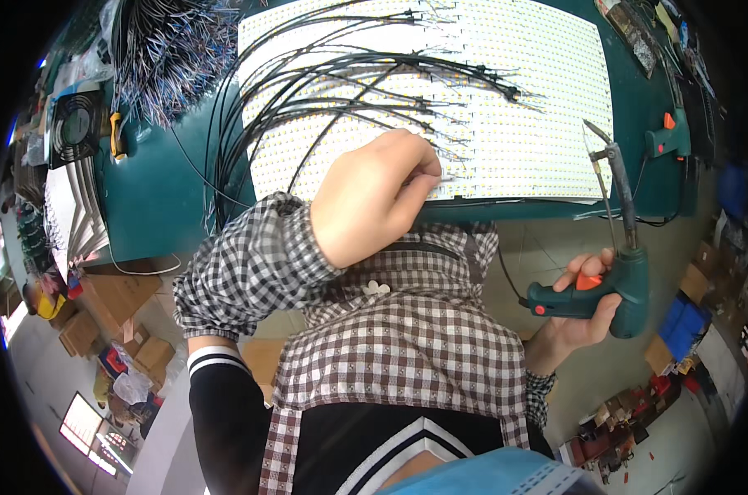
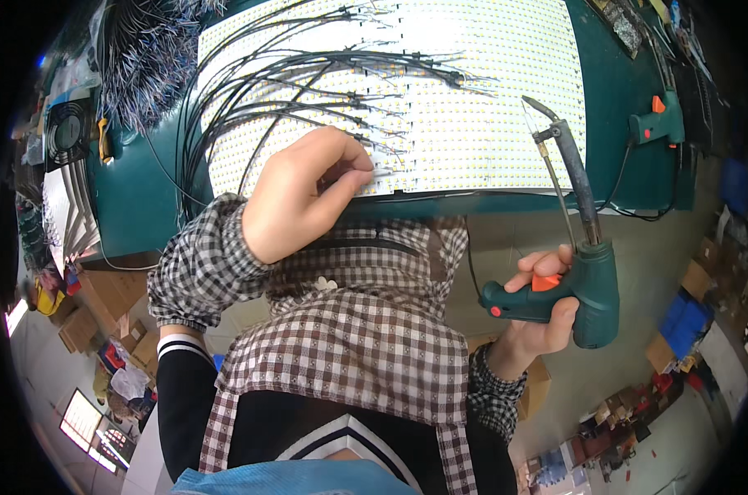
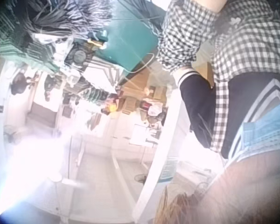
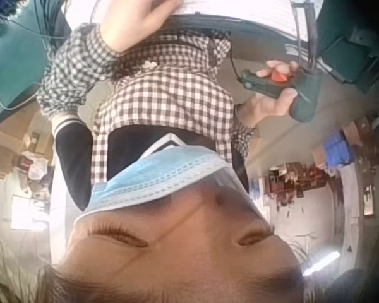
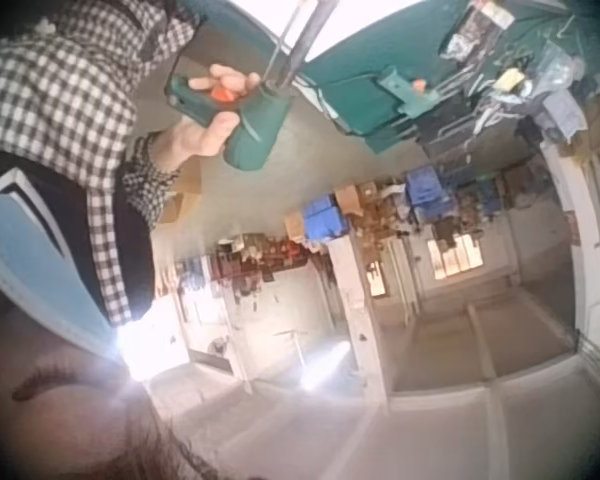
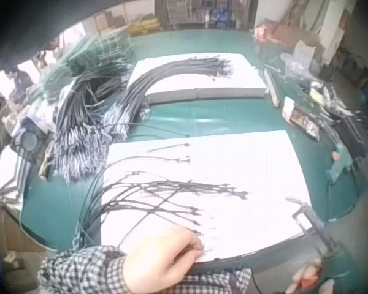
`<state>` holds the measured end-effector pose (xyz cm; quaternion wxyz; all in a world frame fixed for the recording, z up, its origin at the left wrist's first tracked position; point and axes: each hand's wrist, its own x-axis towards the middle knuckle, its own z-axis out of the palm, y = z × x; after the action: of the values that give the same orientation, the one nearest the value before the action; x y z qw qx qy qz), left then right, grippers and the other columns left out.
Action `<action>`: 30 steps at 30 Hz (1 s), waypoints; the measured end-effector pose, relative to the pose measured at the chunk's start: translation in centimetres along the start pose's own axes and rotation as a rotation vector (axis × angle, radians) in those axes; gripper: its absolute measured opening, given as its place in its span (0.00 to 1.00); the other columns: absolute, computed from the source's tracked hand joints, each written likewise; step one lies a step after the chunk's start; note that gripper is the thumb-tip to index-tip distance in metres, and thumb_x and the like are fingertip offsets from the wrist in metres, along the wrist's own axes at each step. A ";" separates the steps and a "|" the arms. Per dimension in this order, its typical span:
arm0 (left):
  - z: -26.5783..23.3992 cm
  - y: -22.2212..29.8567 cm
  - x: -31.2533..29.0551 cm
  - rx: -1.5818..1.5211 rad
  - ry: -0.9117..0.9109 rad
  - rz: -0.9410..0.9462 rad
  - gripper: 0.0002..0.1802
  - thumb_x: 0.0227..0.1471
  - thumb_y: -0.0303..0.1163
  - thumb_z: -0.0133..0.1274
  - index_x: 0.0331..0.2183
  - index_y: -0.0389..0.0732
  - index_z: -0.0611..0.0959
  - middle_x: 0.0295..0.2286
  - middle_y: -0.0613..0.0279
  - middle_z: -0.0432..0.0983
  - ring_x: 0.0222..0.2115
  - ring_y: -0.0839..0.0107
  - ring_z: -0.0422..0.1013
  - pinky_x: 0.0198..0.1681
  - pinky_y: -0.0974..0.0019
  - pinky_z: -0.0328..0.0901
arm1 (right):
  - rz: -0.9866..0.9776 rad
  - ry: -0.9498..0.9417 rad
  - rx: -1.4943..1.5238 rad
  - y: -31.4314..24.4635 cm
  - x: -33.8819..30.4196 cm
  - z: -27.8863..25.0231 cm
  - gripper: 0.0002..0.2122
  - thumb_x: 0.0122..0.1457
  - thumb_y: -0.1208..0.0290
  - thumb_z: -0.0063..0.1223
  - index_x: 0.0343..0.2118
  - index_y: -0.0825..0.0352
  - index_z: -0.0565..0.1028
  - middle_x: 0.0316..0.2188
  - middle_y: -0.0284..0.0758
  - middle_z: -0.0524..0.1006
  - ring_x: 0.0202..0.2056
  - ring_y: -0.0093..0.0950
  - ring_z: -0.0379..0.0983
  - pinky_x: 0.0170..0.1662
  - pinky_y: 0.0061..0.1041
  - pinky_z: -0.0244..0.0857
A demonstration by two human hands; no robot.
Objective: The person solders wire ends onto an LED board using a soldering tool, sets the panel aside, and solders wires onto another LED panel.
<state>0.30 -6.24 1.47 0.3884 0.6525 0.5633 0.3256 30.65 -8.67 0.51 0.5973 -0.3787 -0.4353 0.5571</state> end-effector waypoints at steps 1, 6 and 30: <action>0.6 -0.1 0.0 0.078 0.051 0.029 0.04 0.49 0.23 0.56 0.30 0.37 0.78 0.26 0.61 0.72 0.21 0.71 0.69 0.24 0.70 0.64 | 0.005 0.012 -0.011 0.0 -0.4 0.0 0.31 0.60 0.52 0.48 0.51 0.80 0.63 0.34 0.44 0.72 0.38 0.36 0.72 0.26 0.22 0.74; 1.5 -0.8 0.2 0.146 0.118 0.073 0.05 0.46 0.24 0.57 0.29 0.38 0.77 0.24 0.61 0.71 0.21 0.69 0.69 0.23 0.70 0.64 | 0.035 0.017 -0.050 0.1 -1.9 0.1 0.30 0.60 0.53 0.47 0.52 0.80 0.63 0.35 0.42 0.72 0.38 0.35 0.70 0.25 0.22 0.73; 1.9 0.2 1.1 0.030 0.186 0.051 0.04 0.39 0.23 0.57 0.23 0.37 0.78 0.23 0.64 0.69 0.20 0.74 0.66 0.22 0.73 0.62 | 0.159 -0.004 -0.140 -1.0 -4.1 0.3 0.30 0.60 0.57 0.47 0.54 0.81 0.62 0.38 0.45 0.73 0.41 0.40 0.73 0.38 0.31 0.74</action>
<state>2.20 -5.48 0.67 0.3162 0.6393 0.5850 0.3860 30.66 -12.90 1.14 0.5223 -0.4518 -0.4428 0.5718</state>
